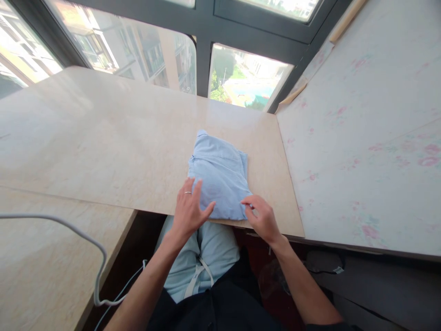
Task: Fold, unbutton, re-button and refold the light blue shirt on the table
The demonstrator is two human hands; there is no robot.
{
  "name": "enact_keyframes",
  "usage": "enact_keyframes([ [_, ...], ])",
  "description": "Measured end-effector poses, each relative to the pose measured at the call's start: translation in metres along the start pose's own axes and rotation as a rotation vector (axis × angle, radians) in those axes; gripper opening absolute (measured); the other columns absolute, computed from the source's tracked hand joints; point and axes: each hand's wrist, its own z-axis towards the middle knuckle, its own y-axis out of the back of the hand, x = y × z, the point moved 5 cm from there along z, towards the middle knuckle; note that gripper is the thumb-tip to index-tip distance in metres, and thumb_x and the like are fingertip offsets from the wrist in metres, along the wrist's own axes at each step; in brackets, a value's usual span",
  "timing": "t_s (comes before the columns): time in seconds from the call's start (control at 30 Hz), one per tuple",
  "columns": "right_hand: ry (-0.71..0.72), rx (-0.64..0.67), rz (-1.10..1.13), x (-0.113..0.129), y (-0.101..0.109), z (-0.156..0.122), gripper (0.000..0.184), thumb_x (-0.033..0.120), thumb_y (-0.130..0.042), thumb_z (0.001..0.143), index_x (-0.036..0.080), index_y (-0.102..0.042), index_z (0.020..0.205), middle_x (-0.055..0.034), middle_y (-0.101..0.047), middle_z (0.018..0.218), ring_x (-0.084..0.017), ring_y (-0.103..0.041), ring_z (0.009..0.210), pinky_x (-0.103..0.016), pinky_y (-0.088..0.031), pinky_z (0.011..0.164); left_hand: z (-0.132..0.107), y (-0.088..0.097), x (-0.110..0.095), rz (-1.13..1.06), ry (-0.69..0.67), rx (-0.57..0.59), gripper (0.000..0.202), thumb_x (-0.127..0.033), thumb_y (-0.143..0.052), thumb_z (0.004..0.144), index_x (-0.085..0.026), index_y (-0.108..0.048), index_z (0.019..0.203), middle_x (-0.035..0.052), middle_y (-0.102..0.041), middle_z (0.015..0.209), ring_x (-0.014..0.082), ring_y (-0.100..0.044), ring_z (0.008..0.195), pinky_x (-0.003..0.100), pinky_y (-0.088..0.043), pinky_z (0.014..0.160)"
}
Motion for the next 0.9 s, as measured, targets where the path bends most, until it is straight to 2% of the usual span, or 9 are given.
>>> enact_keyframes([
  [0.1,0.300,0.188,-0.067,0.022,-0.038,0.003,0.037,0.010,-0.046,0.090,0.023,-0.065,0.119,-0.0098,-0.067,0.123,-0.024,-0.059,0.119,-0.043,-0.049,0.101,0.017,-0.024,-0.021,0.058,-0.246,0.072,0.058,-0.034,-0.049,0.092,-0.011,-0.041,0.145,0.0200,-0.030,0.158,0.0328,-0.014,0.151,0.054,-0.018,0.120],
  [0.17,0.363,0.236,-0.133,0.015,-0.057,0.003,0.044,0.013,-0.046,0.093,0.020,-0.056,0.135,-0.0128,-0.057,0.139,-0.025,-0.049,0.133,-0.048,-0.044,0.108,0.027,-0.040,-0.024,0.106,-0.313,0.144,0.055,-0.027,-0.044,0.093,-0.010,-0.042,0.145,0.0185,-0.029,0.159,0.0313,-0.015,0.151,0.054,-0.014,0.121],
  [0.27,0.370,0.256,-0.206,-0.010,-0.068,0.000,0.050,0.021,-0.047,0.097,0.015,-0.044,0.146,-0.0171,-0.051,0.145,-0.027,-0.042,0.139,-0.050,-0.041,0.112,0.034,-0.053,-0.021,0.153,-0.335,0.174,0.054,-0.032,-0.041,0.096,-0.012,-0.043,0.146,0.0167,-0.031,0.158,0.0299,-0.021,0.149,0.054,-0.013,0.122],
  [0.37,0.391,0.294,-0.220,-0.033,-0.062,-0.011,0.049,0.020,-0.043,0.100,0.017,-0.041,0.148,-0.0149,-0.051,0.146,-0.025,-0.042,0.140,-0.050,-0.041,0.113,0.033,-0.056,-0.017,0.167,-0.354,0.153,0.056,-0.039,-0.039,0.098,-0.013,-0.041,0.147,0.0156,-0.030,0.159,0.0288,-0.022,0.149,0.054,-0.013,0.122],
  [0.5,0.373,0.312,-0.128,-0.047,-0.041,-0.023,0.045,0.019,-0.043,0.101,0.021,-0.045,0.145,-0.0122,-0.054,0.143,-0.023,-0.044,0.139,-0.050,-0.041,0.113,0.031,-0.055,-0.015,0.169,-0.349,0.165,0.053,-0.036,-0.037,0.099,-0.013,-0.042,0.147,0.0150,-0.029,0.159,0.0281,-0.021,0.149,0.052,-0.015,0.122],
  [0.67,0.246,0.251,-0.017,-0.049,-0.009,-0.033,0.041,0.026,-0.061,0.093,0.022,-0.055,0.133,-0.0138,-0.061,0.135,-0.025,-0.056,0.127,-0.047,-0.048,0.106,0.032,-0.056,-0.012,0.147,-0.348,0.187,0.058,-0.043,-0.041,0.098,-0.014,-0.040,0.149,0.0139,-0.028,0.160,0.0277,-0.020,0.150,0.052,-0.013,0.122],
  [0.8,0.312,0.248,-0.071,-0.042,0.003,-0.040,0.024,0.017,-0.058,0.091,0.022,-0.065,0.114,-0.0134,-0.065,0.128,-0.025,-0.061,0.120,-0.045,-0.054,0.099,0.032,-0.057,-0.011,0.130,-0.353,0.188,0.063,-0.048,-0.043,0.097,-0.014,-0.038,0.150,0.0148,-0.027,0.160,0.0282,-0.018,0.150,0.052,-0.011,0.123],
  [0.9,0.357,0.230,-0.125,-0.041,0.004,-0.041,0.023,0.014,-0.056,0.091,0.023,-0.070,0.107,-0.0119,-0.069,0.121,-0.025,-0.064,0.114,-0.045,-0.056,0.097,0.032,-0.056,-0.011,0.117,-0.351,0.188,0.063,-0.048,-0.043,0.097,-0.014,-0.038,0.150,0.0148,-0.027,0.160,0.0282,-0.018,0.150,0.052,-0.010,0.123],
])
